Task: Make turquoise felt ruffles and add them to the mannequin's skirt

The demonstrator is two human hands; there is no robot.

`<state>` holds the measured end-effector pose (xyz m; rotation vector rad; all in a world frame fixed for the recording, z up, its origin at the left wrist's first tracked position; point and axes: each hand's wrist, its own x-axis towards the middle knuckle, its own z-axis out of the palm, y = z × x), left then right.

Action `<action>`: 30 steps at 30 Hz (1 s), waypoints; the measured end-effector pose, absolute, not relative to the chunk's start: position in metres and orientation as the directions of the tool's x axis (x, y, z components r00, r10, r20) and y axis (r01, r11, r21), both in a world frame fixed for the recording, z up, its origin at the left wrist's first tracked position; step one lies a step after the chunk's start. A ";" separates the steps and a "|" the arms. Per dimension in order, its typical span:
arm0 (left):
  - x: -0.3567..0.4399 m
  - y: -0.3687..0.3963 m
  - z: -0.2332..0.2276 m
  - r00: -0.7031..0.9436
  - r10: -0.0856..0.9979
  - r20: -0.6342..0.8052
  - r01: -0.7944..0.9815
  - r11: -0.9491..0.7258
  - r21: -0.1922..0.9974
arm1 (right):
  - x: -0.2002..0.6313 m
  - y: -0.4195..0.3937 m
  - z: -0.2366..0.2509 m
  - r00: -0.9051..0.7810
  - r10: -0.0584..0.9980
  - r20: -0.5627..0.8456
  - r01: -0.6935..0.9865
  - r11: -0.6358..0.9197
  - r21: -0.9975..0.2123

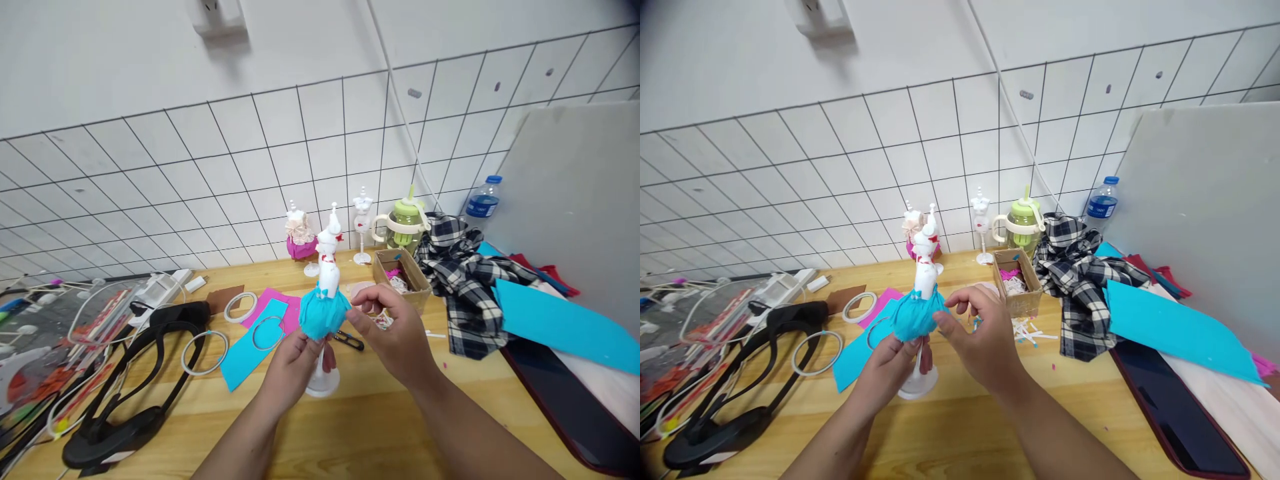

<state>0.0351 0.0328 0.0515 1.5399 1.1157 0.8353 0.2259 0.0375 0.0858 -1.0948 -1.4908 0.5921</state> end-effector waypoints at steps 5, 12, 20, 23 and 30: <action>0.041 0.032 0.052 0.356 0.934 -0.028 0.113 -0.014 0.994 | 0.221 0.031 0.085 0.113 0.874 0.472 0.299 0.423 -0.855; 0.026 0.044 0.062 0.089 0.992 -0.087 -0.344 0.113 0.932 | 0.220 0.025 0.084 0.093 0.848 0.523 0.201 0.498 -0.844; 0.019 0.051 0.062 0.133 0.988 -0.082 -0.483 0.137 0.865 | 0.209 0.026 0.078 -0.024 0.836 0.548 0.431 0.503 -0.749; 0.019 0.050 0.062 0.150 0.985 -0.087 -0.539 0.156 0.828 | 0.209 0.026 0.077 -0.039 0.839 0.542 0.461 0.496 -0.735; 0.017 0.046 0.067 0.229 0.970 -0.086 -0.463 0.186 0.866 | 0.206 0.030 0.076 -0.174 0.859 0.482 0.451 0.504 -0.736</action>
